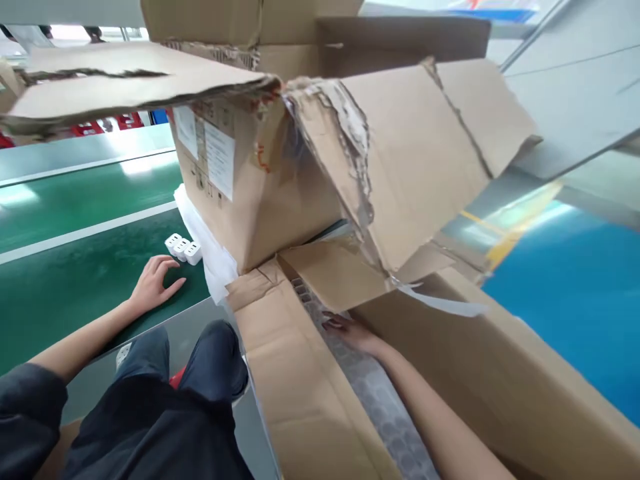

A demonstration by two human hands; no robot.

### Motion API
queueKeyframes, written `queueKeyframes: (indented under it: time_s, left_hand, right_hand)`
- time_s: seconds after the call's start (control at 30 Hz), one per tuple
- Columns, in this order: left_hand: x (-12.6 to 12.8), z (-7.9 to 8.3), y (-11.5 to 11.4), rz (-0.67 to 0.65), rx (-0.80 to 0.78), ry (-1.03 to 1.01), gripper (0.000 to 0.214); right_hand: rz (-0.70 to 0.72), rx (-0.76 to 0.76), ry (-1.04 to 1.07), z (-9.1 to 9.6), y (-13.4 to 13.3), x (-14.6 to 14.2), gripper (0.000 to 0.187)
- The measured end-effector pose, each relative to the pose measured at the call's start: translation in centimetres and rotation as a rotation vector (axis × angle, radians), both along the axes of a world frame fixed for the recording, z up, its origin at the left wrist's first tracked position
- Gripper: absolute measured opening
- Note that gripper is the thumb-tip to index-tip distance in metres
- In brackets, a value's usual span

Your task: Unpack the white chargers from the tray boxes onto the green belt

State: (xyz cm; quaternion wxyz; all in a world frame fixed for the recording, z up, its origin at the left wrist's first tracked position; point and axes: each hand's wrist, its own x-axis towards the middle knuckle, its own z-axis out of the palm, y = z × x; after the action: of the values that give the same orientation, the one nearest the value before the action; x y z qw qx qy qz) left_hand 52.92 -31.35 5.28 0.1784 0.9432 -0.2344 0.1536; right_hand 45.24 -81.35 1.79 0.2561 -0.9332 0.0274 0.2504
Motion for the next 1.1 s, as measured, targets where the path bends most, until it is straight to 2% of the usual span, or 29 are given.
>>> queueKeyframes:
  time_s: [0.1, 0.17, 0.23, 0.3, 0.4, 0.5, 0.57, 0.63, 0.7, 0.8, 0.9, 1.0, 1.1]
  left_hand:
    - [1.9, 1.0, -1.3, 0.145, -0.042, -0.125, 0.066]
    - [3.6, 1.6, -2.7, 0.175, -0.024, -0.082, 0.074]
    - [5.0, 2.0, -3.8, 0.186, -0.031, 0.041, 0.068]
    - [5.9, 2.2, -4.3, 0.18, -0.12, 0.162, 0.057]
    - [5.8, 2.7, -3.9, 0.123, -0.535, 0.345, 0.047]
    - [3.9, 4.4, -3.5, 0.012, -0.915, 0.56, 0.047]
    - [1.8, 6.0, -3.9, -0.132, -1.192, 0.811, 0.052]
    - [-0.4, 7.5, -4.8, -0.289, -1.513, 1.105, 0.051]
    - [-2.5, 8.5, -5.9, -0.371, -1.686, 1.299, 0.046]
    - [-4.7, 8.9, -7.5, -0.392, -1.739, 1.43, 0.045]
    - [-6.1, 8.6, -8.8, -0.424, -1.705, 1.497, 0.041]
    - [-6.9, 8.4, -10.1, -0.51, -1.593, 1.535, 0.036]
    - [-6.8, 8.2, -11.1, -0.606, -1.404, 1.498, 0.058]
  right_hand:
    - [0.025, 0.021, 0.019, 3.6, -0.3, -2.8, 0.061]
    - [0.051, -0.003, -0.013, 6.0, 0.4, -5.2, 0.058]
    - [0.073, -0.045, -0.044, 8.1, 1.7, -7.5, 0.057]
    - [0.093, -0.106, -0.083, 9.7, 3.0, -9.3, 0.057]
    - [0.084, -0.315, -0.181, 11.3, 5.2, -11.0, 0.053]
    - [0.075, -0.529, -0.409, 13.2, 8.4, -11.3, 0.048]
    - [0.14, -0.504, -0.68, 14.7, 11.5, -10.9, 0.041]
    - [0.247, -0.388, -0.956, 16.2, 15.1, -10.0, 0.034]
    - [0.401, -0.296, -1.122, 17.4, 18.5, -8.8, 0.032]
    - [0.606, -0.281, -1.211, 18.2, 22.3, -6.8, 0.038]
    - [0.628, -0.313, -1.222, 17.9, 23.8, -5.4, 0.039]
    - [0.605, -0.316, -1.185, 17.6, 23.3, -4.9, 0.031]
    - [0.594, -0.335, -1.177, 18.0, 21.0, -5.6, 0.026]
